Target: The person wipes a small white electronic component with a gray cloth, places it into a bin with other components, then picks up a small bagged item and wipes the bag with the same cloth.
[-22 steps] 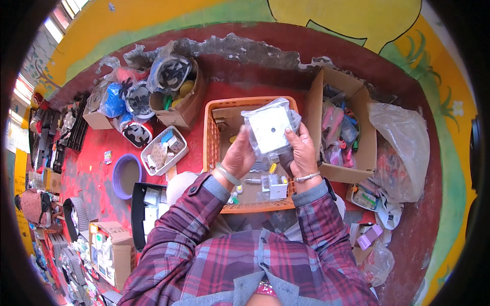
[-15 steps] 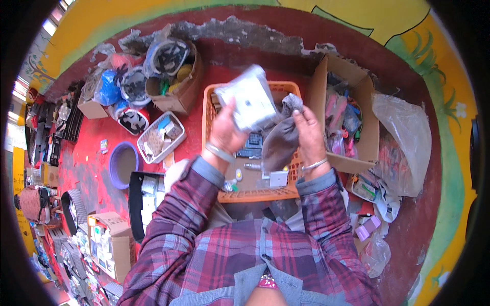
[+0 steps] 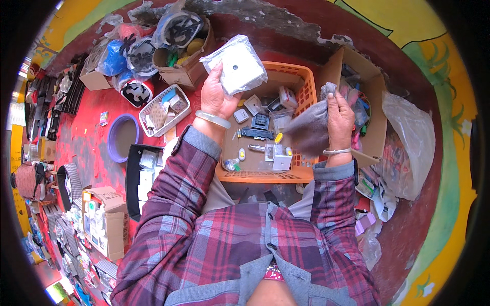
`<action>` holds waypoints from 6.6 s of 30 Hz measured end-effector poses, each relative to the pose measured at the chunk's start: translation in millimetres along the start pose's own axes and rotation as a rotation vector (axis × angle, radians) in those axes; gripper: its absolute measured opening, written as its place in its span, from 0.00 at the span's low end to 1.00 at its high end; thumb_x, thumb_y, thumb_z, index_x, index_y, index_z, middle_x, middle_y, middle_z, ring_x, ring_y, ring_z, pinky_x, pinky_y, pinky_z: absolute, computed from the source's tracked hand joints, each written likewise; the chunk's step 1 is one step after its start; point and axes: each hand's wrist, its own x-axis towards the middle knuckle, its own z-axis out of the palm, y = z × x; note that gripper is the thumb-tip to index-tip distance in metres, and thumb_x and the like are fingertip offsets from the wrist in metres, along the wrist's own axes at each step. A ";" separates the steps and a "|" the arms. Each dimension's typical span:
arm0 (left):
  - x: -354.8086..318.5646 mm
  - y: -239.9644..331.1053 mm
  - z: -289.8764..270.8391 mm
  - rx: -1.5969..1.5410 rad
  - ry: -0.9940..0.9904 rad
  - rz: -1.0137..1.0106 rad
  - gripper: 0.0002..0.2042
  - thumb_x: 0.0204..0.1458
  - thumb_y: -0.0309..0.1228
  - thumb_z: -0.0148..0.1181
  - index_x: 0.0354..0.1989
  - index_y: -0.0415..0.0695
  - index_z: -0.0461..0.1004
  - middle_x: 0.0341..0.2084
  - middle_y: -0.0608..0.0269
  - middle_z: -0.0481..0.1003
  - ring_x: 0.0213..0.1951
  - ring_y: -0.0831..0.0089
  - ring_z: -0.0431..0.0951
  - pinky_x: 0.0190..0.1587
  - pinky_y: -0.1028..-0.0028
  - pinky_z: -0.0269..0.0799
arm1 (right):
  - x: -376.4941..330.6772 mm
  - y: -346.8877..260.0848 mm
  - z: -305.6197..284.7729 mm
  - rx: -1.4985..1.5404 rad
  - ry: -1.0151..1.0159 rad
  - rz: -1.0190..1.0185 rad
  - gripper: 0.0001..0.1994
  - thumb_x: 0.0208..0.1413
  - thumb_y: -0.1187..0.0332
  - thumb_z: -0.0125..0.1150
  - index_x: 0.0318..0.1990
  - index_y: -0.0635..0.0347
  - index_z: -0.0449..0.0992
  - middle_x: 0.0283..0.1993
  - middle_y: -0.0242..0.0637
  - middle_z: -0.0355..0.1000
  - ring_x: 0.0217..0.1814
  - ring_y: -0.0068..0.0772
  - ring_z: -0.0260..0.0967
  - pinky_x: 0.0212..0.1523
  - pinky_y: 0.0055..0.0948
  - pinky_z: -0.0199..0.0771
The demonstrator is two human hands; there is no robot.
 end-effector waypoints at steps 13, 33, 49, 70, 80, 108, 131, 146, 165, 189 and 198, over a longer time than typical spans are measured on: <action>0.8 4.1 -6.7 -0.013 -0.076 -0.035 0.19 0.58 0.36 0.43 0.56 0.43 0.59 0.50 0.57 0.68 0.52 0.60 0.69 0.55 0.57 0.63 | -4.1 18.4 -23.5 -0.097 -0.432 0.404 0.21 0.48 0.80 0.52 0.53 0.67 0.66 0.43 0.36 0.71 0.37 0.25 0.70 0.37 0.21 0.71; 2.7 -2.9 -9.7 0.001 -0.105 -0.072 0.19 0.58 0.37 0.42 0.56 0.43 0.59 0.51 0.57 0.68 0.53 0.60 0.68 0.56 0.56 0.61 | -11.8 11.1 -17.1 -0.665 -0.637 -0.236 0.17 0.41 0.84 0.50 0.38 0.59 0.78 0.33 0.43 0.73 0.33 0.41 0.69 0.38 0.30 0.69; 7.5 -6.9 -19.2 0.031 -0.206 -0.054 0.21 0.59 0.40 0.38 0.58 0.42 0.58 0.53 0.55 0.66 0.55 0.59 0.66 0.57 0.55 0.60 | -9.0 -3.4 -9.7 -0.453 -0.177 -0.242 0.09 0.49 0.76 0.51 0.37 0.59 0.77 0.31 0.42 0.73 0.34 0.34 0.72 0.36 0.26 0.70; -24.0 -43.6 -8.0 -0.052 -0.286 -0.454 0.33 0.57 0.57 0.27 0.57 0.40 0.60 0.51 0.51 0.67 0.53 0.59 0.68 0.58 0.62 0.60 | -40.0 -74.8 61.3 -0.297 -0.425 -0.421 0.17 0.52 0.72 0.54 0.52 0.57 0.70 0.39 0.42 0.73 0.47 0.37 0.69 0.49 0.30 0.65; -45.7 -45.8 2.3 -0.092 -0.305 -0.512 0.28 0.58 0.54 0.32 0.59 0.47 0.58 0.56 0.56 0.62 0.56 0.62 0.64 0.59 0.63 0.59 | -34.3 -26.0 73.8 -0.742 -0.420 -0.569 0.28 0.50 0.57 0.54 0.60 0.45 0.60 0.66 0.44 0.49 0.68 0.50 0.42 0.64 0.49 0.39; -38.5 -56.3 -12.0 -0.059 -0.334 -0.449 0.20 0.59 0.39 0.44 0.56 0.41 0.59 0.49 0.57 0.68 0.49 0.68 0.70 0.55 0.69 0.62 | 17.1 25.4 68.4 0.500 -0.341 0.255 0.18 0.62 0.61 0.41 0.45 0.66 0.71 0.42 0.36 0.72 0.43 0.30 0.69 0.45 0.25 0.67; -40.6 19.3 -11.4 0.733 -0.536 -0.660 0.16 0.54 0.35 0.55 0.47 0.38 0.70 0.39 0.65 0.74 0.40 0.77 0.74 0.46 0.77 0.68 | -11.4 48.9 37.3 1.259 -0.503 0.812 0.23 0.41 0.58 0.68 0.44 0.60 0.73 0.44 0.36 0.73 0.43 0.32 0.71 0.48 0.33 0.73; -11.2 -22.6 -52.9 1.242 -0.698 -0.545 0.15 0.55 0.33 0.53 0.48 0.38 0.69 0.42 0.65 0.73 0.44 0.79 0.70 0.50 0.77 0.65 | -41.4 7.2 70.3 0.595 -0.613 0.443 0.18 0.49 0.64 0.64 0.45 0.62 0.70 0.39 0.30 0.70 0.39 0.19 0.67 0.40 0.19 0.69; -25.0 -16.8 -23.0 1.128 -0.763 -0.458 0.14 0.55 0.35 0.54 0.43 0.38 0.71 0.34 0.64 0.75 0.38 0.78 0.71 0.43 0.75 0.68 | -28.9 9.7 68.3 0.305 -0.230 0.087 0.12 0.54 0.62 0.59 0.38 0.63 0.76 0.28 0.31 0.73 0.29 0.17 0.66 0.30 0.21 0.66; -32.2 -10.4 -17.9 1.037 -0.724 -0.521 0.15 0.54 0.34 0.55 0.46 0.38 0.70 0.37 0.66 0.74 0.40 0.79 0.72 0.45 0.77 0.68 | -18.6 10.4 57.2 0.458 -0.272 0.194 0.14 0.54 0.64 0.59 0.41 0.66 0.75 0.31 0.24 0.71 0.31 0.13 0.64 0.32 0.15 0.66; -36.7 33.2 -18.6 0.752 -0.566 -0.473 0.15 0.53 0.33 0.57 0.45 0.38 0.71 0.38 0.65 0.74 0.40 0.78 0.74 0.44 0.78 0.69 | 35.0 66.1 -25.1 0.971 -0.135 0.341 0.21 0.48 0.50 0.61 0.42 0.57 0.72 0.38 0.31 0.72 0.40 0.28 0.70 0.39 0.27 0.72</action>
